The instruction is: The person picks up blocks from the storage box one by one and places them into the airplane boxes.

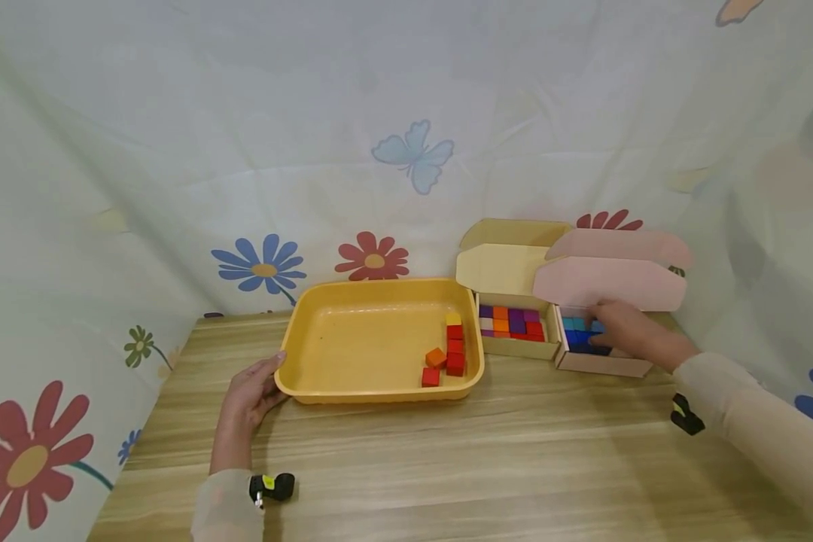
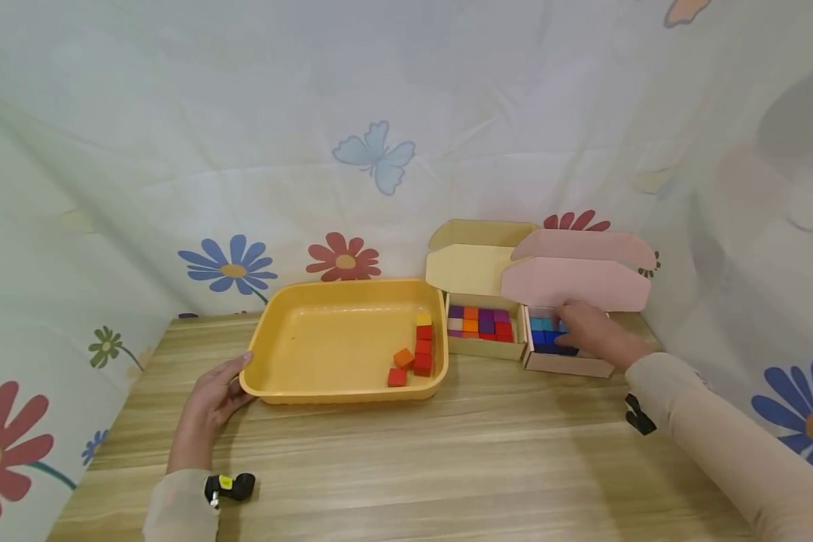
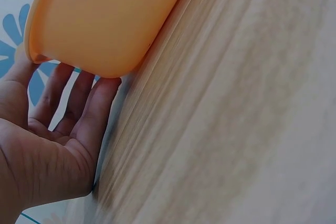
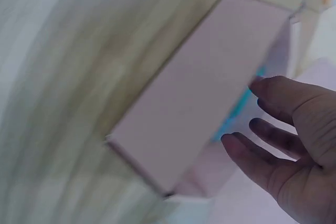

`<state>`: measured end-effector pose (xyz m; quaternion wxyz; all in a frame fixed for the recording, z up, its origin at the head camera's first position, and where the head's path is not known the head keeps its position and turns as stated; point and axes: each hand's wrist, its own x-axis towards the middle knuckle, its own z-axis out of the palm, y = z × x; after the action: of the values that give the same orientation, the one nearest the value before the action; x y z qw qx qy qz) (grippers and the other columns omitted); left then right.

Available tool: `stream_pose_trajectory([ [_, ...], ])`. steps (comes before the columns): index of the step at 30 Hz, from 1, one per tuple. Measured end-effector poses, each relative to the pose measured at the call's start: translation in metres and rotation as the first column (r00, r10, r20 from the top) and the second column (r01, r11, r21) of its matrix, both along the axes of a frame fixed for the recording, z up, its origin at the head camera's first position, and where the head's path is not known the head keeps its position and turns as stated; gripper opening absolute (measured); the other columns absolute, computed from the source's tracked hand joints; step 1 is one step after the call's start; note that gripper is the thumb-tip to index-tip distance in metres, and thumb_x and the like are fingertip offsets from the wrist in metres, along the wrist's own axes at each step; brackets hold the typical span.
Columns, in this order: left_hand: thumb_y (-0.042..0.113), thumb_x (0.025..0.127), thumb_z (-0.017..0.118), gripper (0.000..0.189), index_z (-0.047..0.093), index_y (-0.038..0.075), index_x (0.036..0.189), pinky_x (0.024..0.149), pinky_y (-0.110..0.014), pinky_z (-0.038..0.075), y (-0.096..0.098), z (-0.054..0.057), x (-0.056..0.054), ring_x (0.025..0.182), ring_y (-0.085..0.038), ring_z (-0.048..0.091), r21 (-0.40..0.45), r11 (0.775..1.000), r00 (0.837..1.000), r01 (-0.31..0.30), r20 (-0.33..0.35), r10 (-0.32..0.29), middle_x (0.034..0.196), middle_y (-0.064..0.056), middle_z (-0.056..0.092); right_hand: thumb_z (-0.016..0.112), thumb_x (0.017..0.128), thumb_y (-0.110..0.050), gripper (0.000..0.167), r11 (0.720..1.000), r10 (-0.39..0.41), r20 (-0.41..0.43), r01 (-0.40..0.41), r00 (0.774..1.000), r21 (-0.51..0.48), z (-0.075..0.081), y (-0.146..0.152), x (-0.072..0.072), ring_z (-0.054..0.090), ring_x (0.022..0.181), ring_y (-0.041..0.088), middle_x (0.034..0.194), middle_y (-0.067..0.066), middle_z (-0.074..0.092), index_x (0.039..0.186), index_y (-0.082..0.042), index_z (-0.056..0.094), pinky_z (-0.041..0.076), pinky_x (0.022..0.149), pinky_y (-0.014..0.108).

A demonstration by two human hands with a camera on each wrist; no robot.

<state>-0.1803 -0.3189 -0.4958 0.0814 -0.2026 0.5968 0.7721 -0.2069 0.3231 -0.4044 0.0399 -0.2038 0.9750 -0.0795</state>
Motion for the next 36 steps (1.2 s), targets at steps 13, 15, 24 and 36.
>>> stream_pose_trajectory([
  [13, 0.036, 0.087, 0.082, 0.015, 0.077, 0.022, 0.093, 0.079, -0.033, 0.061, 0.003, 0.001, 0.001, 0.089, -0.009, 0.072, 0.0, 1.0, 1.0, 0.005, 0.006, -0.005, 0.093, 0.006, 0.076, 0.079, 0.089, -0.008, 0.015, 0.985, 0.164, -0.107, -0.168, 0.981, -0.033, 0.052, -0.094, 0.002, 0.065, 0.086, 0.028, 0.099, 0.013, 0.068, 0.102, -0.004, 0.072, 0.058, 0.08, 0.042],
  [15, 0.035, 0.087, 0.082, 0.015, 0.077, 0.022, 0.093, 0.079, -0.034, 0.061, 0.003, 0.002, 0.001, 0.089, -0.009, 0.072, 0.005, 1.0, 1.0, 0.006, 0.012, -0.006, 0.093, 0.006, 0.076, 0.078, 0.09, -0.01, 0.015, 0.981, 0.185, -0.11, -0.189, 0.977, -0.033, 0.053, -0.111, -0.003, 0.066, 0.087, 0.027, 0.1, 0.012, 0.068, 0.103, -0.005, 0.072, 0.058, 0.08, 0.04],
  [24, 0.032, 0.089, 0.081, 0.012, 0.078, 0.02, 0.092, 0.08, -0.034, 0.061, -0.003, 0.009, 0.002, 0.091, -0.01, 0.072, 0.027, 1.0, 1.0, 0.016, 0.018, -0.016, 0.095, 0.005, 0.076, 0.075, 0.092, -0.009, 0.02, 0.98, 0.194, 0.036, -0.192, 0.98, -0.051, 0.052, -0.195, -0.033, 0.064, 0.092, 0.028, 0.107, 0.016, 0.069, 0.11, -0.002, 0.07, 0.056, 0.086, 0.039],
  [36, 0.033, 0.09, 0.08, 0.031, 0.074, 0.014, 0.113, 0.08, -0.034, 0.06, 0.001, 0.005, 0.002, 0.094, -0.011, 0.072, 0.005, 1.0, 0.999, 0.009, 0.043, -0.009, 0.098, 0.003, 0.077, 0.061, 0.093, -0.005, 0.016, 0.975, -0.144, 0.17, 0.11, 0.975, 0.195, 0.015, -0.266, -0.054, 0.043, 0.068, 0.019, 0.074, 0.006, 0.046, 0.077, -0.006, 0.057, 0.035, 0.056, 0.027],
])
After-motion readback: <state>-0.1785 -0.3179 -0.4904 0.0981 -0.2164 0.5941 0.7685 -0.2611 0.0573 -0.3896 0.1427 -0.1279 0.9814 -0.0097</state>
